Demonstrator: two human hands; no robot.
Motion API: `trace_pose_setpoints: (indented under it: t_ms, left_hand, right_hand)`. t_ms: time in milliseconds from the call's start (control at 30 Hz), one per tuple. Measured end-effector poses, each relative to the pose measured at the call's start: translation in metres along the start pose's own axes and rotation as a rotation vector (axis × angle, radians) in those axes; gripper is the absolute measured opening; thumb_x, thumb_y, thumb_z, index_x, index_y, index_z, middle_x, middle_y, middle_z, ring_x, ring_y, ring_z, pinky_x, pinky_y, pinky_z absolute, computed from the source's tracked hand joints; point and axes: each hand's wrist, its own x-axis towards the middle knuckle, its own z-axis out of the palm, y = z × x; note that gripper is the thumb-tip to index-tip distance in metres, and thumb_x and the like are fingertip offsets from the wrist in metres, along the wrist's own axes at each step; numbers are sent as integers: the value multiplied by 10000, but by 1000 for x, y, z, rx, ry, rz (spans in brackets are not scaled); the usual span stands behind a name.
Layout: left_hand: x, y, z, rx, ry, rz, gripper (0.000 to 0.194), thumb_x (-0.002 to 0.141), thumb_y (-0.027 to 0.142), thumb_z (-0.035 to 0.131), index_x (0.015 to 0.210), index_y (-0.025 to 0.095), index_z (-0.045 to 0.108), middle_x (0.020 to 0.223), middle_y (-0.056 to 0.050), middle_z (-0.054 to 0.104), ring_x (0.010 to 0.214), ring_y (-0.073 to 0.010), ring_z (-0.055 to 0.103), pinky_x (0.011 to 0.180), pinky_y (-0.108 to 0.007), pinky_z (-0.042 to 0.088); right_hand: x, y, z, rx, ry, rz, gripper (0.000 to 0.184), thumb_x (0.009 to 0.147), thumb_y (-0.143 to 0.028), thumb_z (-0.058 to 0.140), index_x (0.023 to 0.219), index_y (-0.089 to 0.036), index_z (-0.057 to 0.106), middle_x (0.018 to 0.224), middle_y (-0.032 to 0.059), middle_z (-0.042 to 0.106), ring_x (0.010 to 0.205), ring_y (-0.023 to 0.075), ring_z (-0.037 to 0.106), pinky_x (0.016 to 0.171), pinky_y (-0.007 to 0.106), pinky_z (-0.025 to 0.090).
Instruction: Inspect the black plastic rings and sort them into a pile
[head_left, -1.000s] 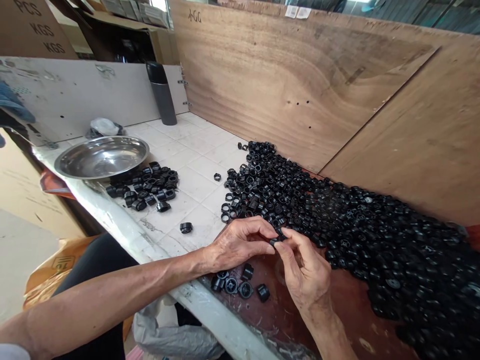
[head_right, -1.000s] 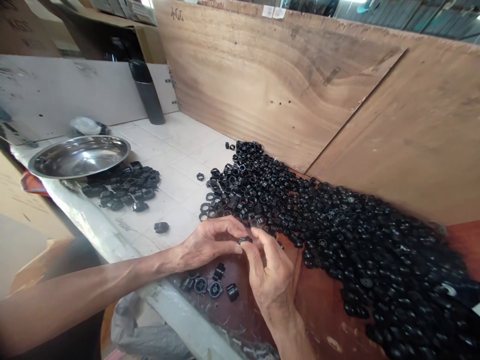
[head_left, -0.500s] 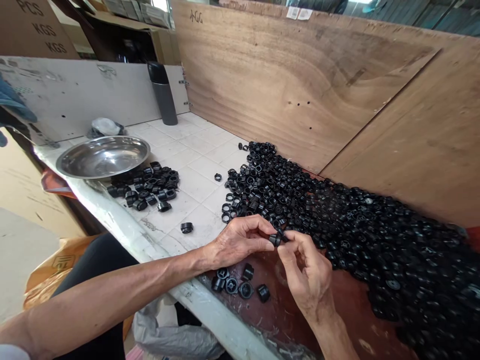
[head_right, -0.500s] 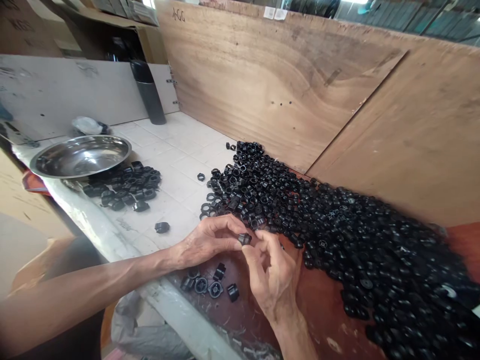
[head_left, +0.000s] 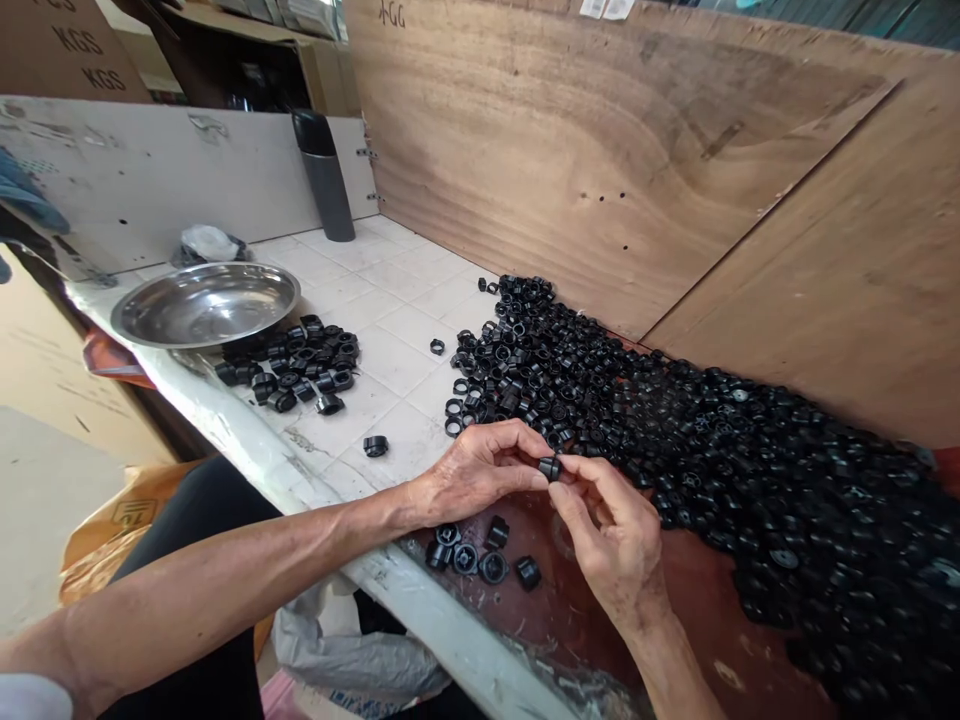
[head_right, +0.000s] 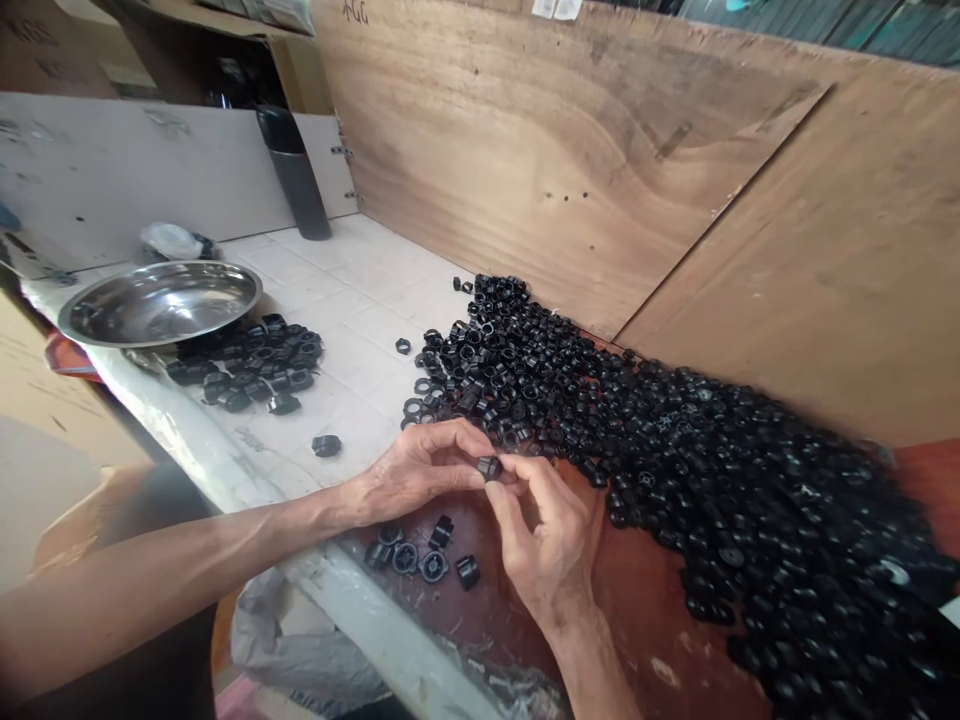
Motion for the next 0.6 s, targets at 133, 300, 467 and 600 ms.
trace_pose_setpoints:
  t_ms: [133, 300, 467, 600]
  left_hand:
    - [1, -3, -5, 281, -48, 163, 186, 841, 284, 780, 960, 151, 730, 1033, -81, 702, 949, -193, 688, 898, -333, 560]
    - [0, 1, -6, 549, -113, 241, 160, 907, 275, 688, 1007, 151, 701, 1055, -94, 715, 958, -197, 684, 876, -322, 546]
    - [-4, 11, -4, 738, -364, 189, 372, 791, 55, 591, 1126, 190, 678, 1102, -63, 697, 985, -209, 669, 857, -310, 536]
    - [-14, 9, 3, 990, -616, 339, 187, 853, 216, 654, 1027, 235, 722, 1257, -68, 641, 1095, -236, 630, 930, -331, 505]
  right_hand:
    - [0, -6, 3, 38, -16, 138, 132, 911, -325, 665, 944, -202, 699, 748, 11, 692, 594, 141, 651, 577, 242, 537]
    - [4, -14, -1, 212, -114, 458, 232, 837, -406, 721, 868, -179, 680, 658, -9, 663, 506, 129, 606, 499, 225, 490]
    - [12, -4, -19, 54, -125, 503, 341, 851, -520, 693, 760, -192, 683, 633, 4, 656, 558, 151, 591, 527, 236, 464]
    - [13, 5, -23, -54, -8, 457, 357, 859, -554, 672, 800, -203, 694, 632, 3, 661, 565, 162, 592, 547, 245, 465]
